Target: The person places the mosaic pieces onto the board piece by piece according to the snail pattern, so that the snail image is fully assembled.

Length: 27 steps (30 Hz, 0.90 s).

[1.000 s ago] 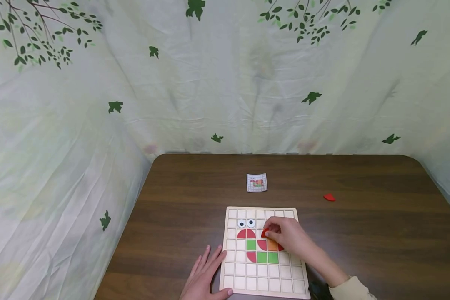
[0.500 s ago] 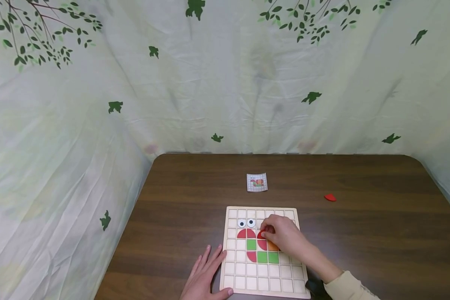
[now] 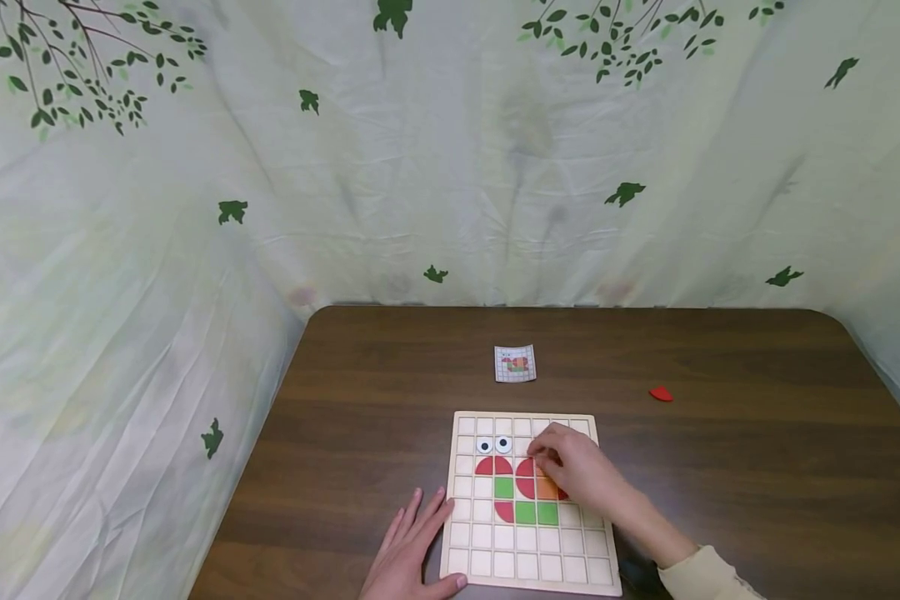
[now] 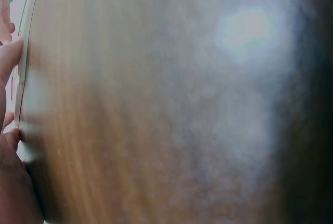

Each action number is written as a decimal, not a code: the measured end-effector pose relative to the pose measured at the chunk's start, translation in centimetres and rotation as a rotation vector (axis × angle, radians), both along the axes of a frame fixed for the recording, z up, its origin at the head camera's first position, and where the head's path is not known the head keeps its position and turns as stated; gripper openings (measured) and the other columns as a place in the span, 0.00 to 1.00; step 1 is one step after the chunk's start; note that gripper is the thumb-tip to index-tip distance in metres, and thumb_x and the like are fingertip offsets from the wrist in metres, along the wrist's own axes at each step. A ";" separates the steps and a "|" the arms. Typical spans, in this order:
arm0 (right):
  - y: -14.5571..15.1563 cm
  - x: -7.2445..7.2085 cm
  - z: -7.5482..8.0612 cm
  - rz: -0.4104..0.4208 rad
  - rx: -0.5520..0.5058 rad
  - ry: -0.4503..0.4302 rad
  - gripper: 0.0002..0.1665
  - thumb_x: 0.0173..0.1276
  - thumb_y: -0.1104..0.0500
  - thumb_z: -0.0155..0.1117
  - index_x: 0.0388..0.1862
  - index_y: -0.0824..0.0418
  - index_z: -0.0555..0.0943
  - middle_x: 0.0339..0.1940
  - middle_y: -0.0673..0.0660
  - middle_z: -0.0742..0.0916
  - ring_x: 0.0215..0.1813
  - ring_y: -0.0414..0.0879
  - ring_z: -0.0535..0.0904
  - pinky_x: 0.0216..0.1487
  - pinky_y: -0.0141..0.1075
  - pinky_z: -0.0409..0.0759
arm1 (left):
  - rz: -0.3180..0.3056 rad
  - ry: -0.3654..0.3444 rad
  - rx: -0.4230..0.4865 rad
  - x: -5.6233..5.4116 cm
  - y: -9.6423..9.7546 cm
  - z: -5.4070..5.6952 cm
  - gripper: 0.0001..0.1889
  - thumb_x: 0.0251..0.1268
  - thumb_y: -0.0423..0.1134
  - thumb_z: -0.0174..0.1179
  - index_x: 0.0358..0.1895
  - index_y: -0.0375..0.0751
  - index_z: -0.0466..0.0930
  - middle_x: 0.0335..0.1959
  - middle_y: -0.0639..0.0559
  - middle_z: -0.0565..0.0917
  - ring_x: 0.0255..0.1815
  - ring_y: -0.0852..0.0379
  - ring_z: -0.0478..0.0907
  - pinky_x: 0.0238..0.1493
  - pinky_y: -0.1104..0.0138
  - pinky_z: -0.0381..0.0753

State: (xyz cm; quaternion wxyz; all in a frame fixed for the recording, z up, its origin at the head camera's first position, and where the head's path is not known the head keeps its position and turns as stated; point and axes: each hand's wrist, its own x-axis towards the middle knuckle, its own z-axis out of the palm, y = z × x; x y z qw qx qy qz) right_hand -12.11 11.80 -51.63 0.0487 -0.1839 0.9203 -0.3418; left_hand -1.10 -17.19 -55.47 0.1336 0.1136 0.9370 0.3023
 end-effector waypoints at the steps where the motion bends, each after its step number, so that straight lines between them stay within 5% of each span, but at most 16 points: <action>1: 0.3 0.0 0.1 -0.019 -0.007 -0.010 0.10 0.62 0.66 0.70 0.38 0.52 0.87 0.36 0.43 0.82 0.36 0.38 0.74 0.41 0.36 0.78 | 0.001 0.004 0.001 0.0 0.0 0.0 0.48 0.48 0.74 0.61 0.76 0.64 0.60 0.77 0.58 0.59 0.78 0.43 0.46 0.70 0.41 0.46; 13: 5.7 -0.3 0.3 -0.145 -0.069 -0.005 0.12 0.65 0.67 0.67 0.45 0.56 0.84 0.41 0.48 0.83 0.36 0.43 0.74 0.37 0.36 0.78 | -0.007 0.012 -0.009 0.1 0.0 0.1 0.48 0.49 0.74 0.60 0.76 0.63 0.60 0.77 0.58 0.59 0.78 0.42 0.46 0.70 0.40 0.47; 18: 8.0 -0.7 0.3 -0.189 -0.047 0.050 0.12 0.65 0.65 0.68 0.48 0.56 0.85 0.45 0.52 0.85 0.44 0.49 0.79 0.45 0.46 0.81 | -0.004 0.018 0.003 0.1 0.0 0.1 0.48 0.49 0.73 0.61 0.76 0.64 0.59 0.77 0.58 0.59 0.78 0.42 0.46 0.70 0.42 0.46; 27: 12.3 -2.0 0.1 -0.104 0.014 0.097 0.20 0.67 0.67 0.66 0.57 0.59 0.81 0.62 0.62 0.80 0.66 0.63 0.70 0.59 0.62 0.69 | -0.002 -0.006 0.004 0.0 0.0 0.1 0.48 0.49 0.73 0.61 0.76 0.64 0.60 0.77 0.57 0.59 0.78 0.43 0.46 0.71 0.42 0.46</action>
